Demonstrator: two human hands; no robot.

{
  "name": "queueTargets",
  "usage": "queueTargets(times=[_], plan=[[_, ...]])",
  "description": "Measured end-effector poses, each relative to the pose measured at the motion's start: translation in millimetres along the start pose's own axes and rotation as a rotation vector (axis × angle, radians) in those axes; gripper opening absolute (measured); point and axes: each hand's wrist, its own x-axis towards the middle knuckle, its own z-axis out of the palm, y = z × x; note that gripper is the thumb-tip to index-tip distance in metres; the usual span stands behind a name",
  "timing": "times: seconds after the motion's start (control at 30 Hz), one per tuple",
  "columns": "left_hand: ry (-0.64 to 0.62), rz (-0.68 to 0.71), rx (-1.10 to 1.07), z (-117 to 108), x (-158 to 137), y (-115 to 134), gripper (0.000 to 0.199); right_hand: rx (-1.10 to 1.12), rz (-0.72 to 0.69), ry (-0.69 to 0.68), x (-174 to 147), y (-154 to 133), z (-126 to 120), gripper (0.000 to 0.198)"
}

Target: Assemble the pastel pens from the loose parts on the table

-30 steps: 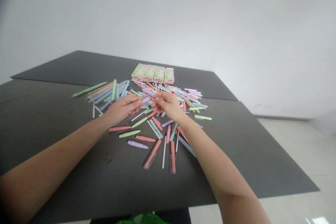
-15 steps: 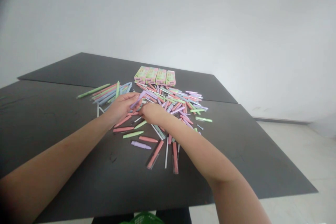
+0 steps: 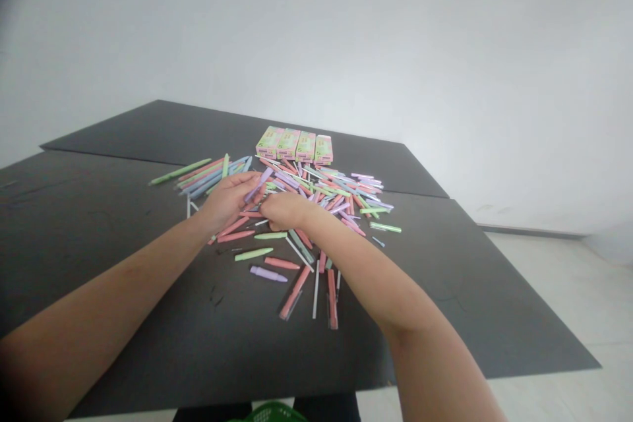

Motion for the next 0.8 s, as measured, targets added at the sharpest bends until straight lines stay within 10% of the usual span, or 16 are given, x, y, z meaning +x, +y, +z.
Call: queueTargets(times=[0.17,0.47,0.8], plan=[[0.036,0.022,-0.029,-4.5,3.3,-1.2,0.024,0.279,0.128,0.295,-24.2,10.9,10.2,0.01],[0.013,-0.069,-0.002,3.9,-3.8,-1.1,0.027,1.506,0.451,1.244,-43.3,21.4,14.8,0.025],[-0.08,-0.081,0.131,6.0,-5.4,-6.9,0.033,1.533,0.345,1.377,-52.5,15.5,4.9,0.016]])
